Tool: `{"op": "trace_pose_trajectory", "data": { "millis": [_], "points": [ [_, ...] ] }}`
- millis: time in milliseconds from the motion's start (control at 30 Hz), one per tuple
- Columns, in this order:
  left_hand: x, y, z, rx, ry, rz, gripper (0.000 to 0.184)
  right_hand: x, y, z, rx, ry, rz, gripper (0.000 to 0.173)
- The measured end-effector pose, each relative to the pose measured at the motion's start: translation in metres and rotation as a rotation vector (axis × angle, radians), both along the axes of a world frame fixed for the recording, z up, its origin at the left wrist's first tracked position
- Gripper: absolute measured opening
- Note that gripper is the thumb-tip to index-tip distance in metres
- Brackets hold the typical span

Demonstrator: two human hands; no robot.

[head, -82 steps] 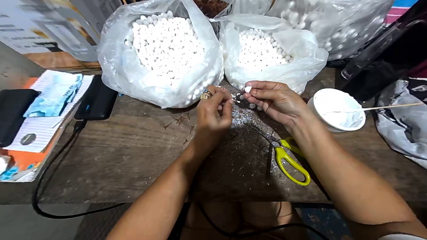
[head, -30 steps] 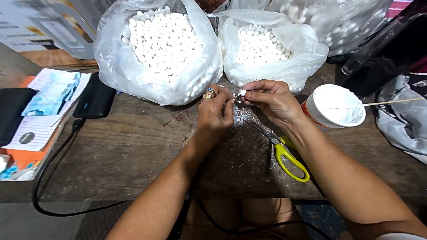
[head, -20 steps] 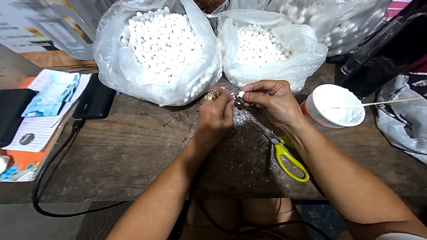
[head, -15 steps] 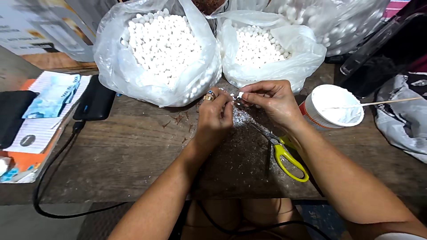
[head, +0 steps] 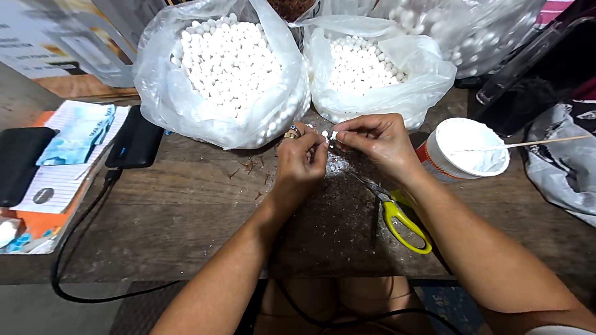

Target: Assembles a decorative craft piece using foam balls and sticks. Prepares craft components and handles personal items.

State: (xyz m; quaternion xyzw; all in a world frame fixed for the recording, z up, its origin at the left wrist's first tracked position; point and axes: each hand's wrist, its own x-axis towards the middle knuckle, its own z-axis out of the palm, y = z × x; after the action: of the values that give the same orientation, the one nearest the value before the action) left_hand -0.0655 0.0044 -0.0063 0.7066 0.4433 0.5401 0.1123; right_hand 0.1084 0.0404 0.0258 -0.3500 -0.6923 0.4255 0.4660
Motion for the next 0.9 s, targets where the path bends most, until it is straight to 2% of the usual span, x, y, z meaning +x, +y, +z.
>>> {"op": "trace_pose_trajectory", "data": {
  "millis": [200,400,667,900],
  "points": [
    [0.0021,0.0008,-0.0023,0.052,0.032,0.031,0.011,-0.0016,-0.0017,-0.0022,0.095,-0.088,-0.023,0.009],
    [0.001,-0.0009,0.0003,0.035,0.084,0.052,0.013,0.0021,-0.0015,0.0004,0.171,-0.184,0.018,0.016],
    [0.0027,-0.0018,-0.0019,0.075,0.148,0.07,0.012,0.0051,-0.0017,-0.0003,0.359,-0.331,0.021,0.015],
    [0.0035,-0.0022,-0.0016,0.07,0.147,0.082,0.013,0.0048,-0.0039,0.0024,0.368,-0.4,-0.01,0.015]
  ]
}}
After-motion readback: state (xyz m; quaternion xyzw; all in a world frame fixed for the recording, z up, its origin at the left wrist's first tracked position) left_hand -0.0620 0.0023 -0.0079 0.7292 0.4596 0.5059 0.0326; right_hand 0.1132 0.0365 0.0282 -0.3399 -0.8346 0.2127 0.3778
